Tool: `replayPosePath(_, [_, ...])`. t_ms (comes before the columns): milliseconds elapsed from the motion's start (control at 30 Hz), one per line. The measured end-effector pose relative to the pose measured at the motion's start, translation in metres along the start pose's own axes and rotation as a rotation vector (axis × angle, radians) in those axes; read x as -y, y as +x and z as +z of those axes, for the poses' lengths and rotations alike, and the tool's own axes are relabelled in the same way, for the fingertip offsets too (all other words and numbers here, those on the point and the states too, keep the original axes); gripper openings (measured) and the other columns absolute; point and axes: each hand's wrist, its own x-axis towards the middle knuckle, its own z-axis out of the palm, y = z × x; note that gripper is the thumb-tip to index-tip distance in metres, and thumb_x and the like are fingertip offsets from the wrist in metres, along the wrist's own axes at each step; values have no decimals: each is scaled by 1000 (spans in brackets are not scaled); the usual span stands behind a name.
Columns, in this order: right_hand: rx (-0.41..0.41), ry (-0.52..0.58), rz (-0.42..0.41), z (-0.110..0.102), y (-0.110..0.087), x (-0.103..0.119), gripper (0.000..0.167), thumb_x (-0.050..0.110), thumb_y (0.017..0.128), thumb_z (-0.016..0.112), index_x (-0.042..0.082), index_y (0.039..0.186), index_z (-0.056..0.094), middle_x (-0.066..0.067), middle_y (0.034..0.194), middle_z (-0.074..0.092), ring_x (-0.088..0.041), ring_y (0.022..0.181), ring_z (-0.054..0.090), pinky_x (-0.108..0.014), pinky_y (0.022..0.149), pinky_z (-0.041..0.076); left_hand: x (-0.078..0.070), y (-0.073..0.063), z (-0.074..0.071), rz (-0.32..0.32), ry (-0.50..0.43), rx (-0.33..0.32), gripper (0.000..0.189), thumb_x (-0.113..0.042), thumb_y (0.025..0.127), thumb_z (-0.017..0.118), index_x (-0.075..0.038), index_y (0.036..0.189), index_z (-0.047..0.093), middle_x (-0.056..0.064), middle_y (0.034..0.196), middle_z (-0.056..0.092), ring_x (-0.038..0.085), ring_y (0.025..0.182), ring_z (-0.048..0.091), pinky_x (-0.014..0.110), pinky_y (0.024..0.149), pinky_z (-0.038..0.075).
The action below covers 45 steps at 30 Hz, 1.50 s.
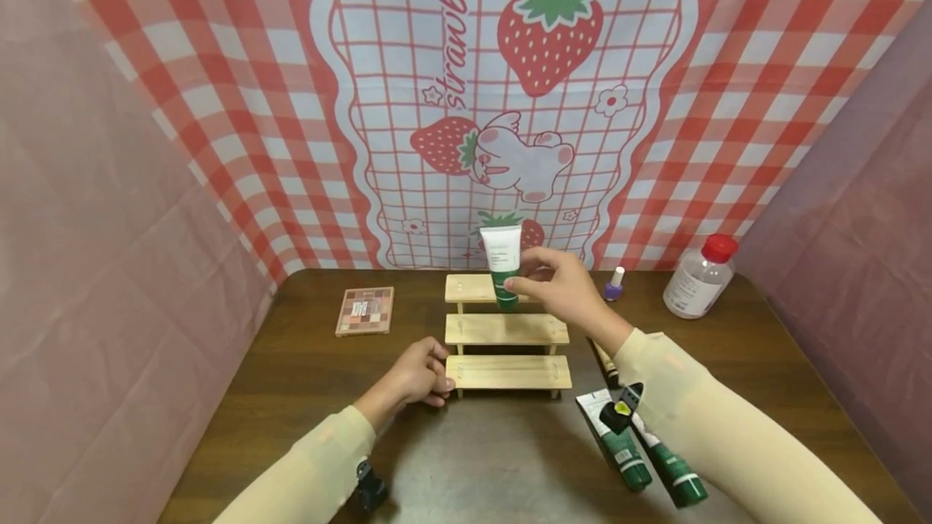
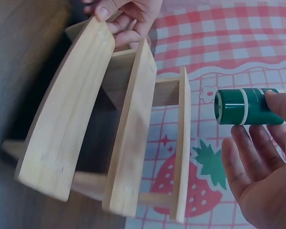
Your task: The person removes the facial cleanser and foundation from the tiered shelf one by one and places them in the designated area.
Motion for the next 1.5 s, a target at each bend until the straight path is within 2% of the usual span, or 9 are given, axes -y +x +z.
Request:
replayPosePath(167, [-3, 3, 10, -23, -24, -5, 33, 27, 88, 83, 10, 115, 71, -11, 103, 72, -23, 89, 74, -40, 71, 65, 1, 0, 1, 5, -12, 7, 44, 16, 83, 74, 6, 119, 51, 17, 90, 60, 23, 67, 67, 39, 57, 65])
replayPosePath(300, [-23, -1, 35, -45, -50, -18, 37, 25, 90, 82, 5, 119, 69, -13, 100, 73, -17, 84, 73, -34, 69, 65, 2, 0, 0, 11, -14, 9, 44, 17, 83, 73, 6, 119, 50, 17, 89, 59, 23, 66, 66, 40, 57, 65])
replayPosePath(500, [-41, 14, 75, -75, -92, -41, 41, 19, 93, 78, -3, 126, 65, -19, 103, 71, -12, 83, 73, -32, 70, 66, 1, 0, -1, 9, -23, 1, 44, 17, 83, 73, 7, 119, 50, 17, 89, 59, 23, 66, 66, 39, 56, 65])
replayPosePath(767, [-59, -50, 210, -109, -139, -67, 48, 21, 94, 76, -8, 130, 61, -12, 97, 77, -14, 78, 74, -33, 64, 65, 2, -1, -1, 10, -22, 8, 44, 17, 83, 73, 6, 118, 50, 17, 89, 59, 23, 66, 66, 40, 56, 65])
replayPosePath(933, [-45, -94, 285, -125, -161, -80, 51, 22, 95, 75, -8, 133, 60, -5, 95, 78, -14, 76, 74, -34, 64, 65, 2, -1, -1, 16, -25, 10, 44, 17, 83, 73, 7, 119, 50, 17, 89, 60, 23, 66, 66, 39, 56, 64])
replayPosePath(1067, [-18, -123, 336, -134, -177, -90, 54, 23, 95, 75, -10, 135, 59, -7, 97, 77, -13, 78, 73, -34, 67, 65, 2, 0, -1, 17, -27, 14, 44, 17, 83, 73, 7, 119, 50, 17, 89, 59, 23, 66, 66, 39, 56, 65])
replayPosePath(1267, [21, -135, 352, -143, -199, -107, 53, 18, 96, 74, -12, 135, 56, -4, 96, 78, -16, 73, 73, -33, 65, 64, 1, -1, -1, 13, -22, 14, 44, 17, 84, 73, 7, 119, 50, 18, 90, 60, 23, 67, 66, 39, 57, 65])
replayPosePath(1367, [45, -114, 368, -146, -208, -117, 51, 14, 95, 73, -15, 134, 56, -10, 100, 77, -13, 75, 72, -34, 64, 65, 1, -1, -1, 10, -21, 14, 44, 17, 84, 73, 6, 120, 50, 18, 90, 60, 23, 67, 66, 39, 56, 64])
replayPosePath(1500, [104, -56, 438, -151, -217, -126, 56, 17, 97, 72, -18, 135, 52, -19, 109, 74, -9, 84, 72, -35, 69, 66, 0, -1, -1, 8, -20, 13, 44, 17, 84, 73, 6, 120, 50, 17, 90, 59, 23, 67, 66, 39, 56, 64])
